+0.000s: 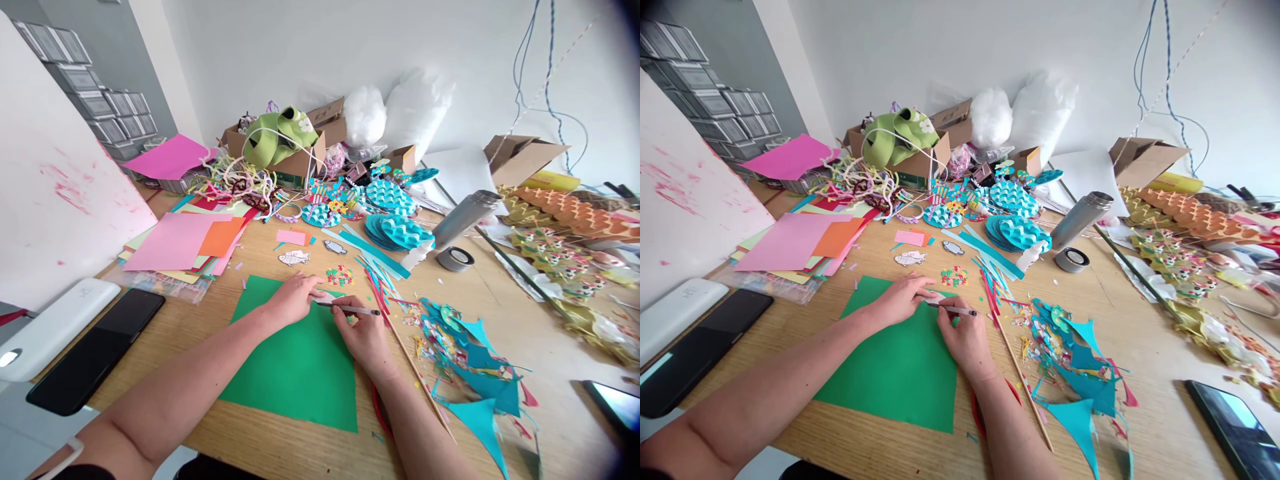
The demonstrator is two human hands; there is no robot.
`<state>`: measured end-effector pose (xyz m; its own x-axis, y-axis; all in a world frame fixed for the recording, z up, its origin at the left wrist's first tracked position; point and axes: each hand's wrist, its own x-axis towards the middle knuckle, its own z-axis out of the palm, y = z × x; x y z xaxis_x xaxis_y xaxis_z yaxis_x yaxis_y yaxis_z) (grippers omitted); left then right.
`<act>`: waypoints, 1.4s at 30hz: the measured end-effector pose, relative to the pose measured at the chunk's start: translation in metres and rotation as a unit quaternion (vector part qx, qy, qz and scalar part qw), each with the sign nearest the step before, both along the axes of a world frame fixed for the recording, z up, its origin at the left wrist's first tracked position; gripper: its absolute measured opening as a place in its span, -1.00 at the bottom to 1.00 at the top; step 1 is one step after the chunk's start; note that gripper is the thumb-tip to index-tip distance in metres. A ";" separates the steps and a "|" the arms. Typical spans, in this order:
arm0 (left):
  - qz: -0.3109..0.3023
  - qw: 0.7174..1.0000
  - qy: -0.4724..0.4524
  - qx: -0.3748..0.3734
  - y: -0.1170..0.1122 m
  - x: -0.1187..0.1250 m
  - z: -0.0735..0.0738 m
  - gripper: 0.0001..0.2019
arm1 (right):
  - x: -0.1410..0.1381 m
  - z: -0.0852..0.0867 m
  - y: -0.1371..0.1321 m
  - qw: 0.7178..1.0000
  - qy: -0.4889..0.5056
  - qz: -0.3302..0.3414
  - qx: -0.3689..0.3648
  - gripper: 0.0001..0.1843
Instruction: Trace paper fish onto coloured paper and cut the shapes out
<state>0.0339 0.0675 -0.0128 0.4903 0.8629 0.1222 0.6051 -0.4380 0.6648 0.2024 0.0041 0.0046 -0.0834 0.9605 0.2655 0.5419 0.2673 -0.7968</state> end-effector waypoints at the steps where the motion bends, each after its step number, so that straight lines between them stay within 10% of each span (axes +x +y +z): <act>1: -0.001 1.000 0.000 -0.001 0.000 0.000 0.000 -0.51 | 0.000 0.000 0.000 1.000 -0.002 0.001 0.000 -0.83; 42: 0.000 1.000 -0.002 -0.017 0.000 0.000 0.002 -0.51 | 0.001 0.002 0.000 1.000 -0.004 -0.028 0.002 -0.85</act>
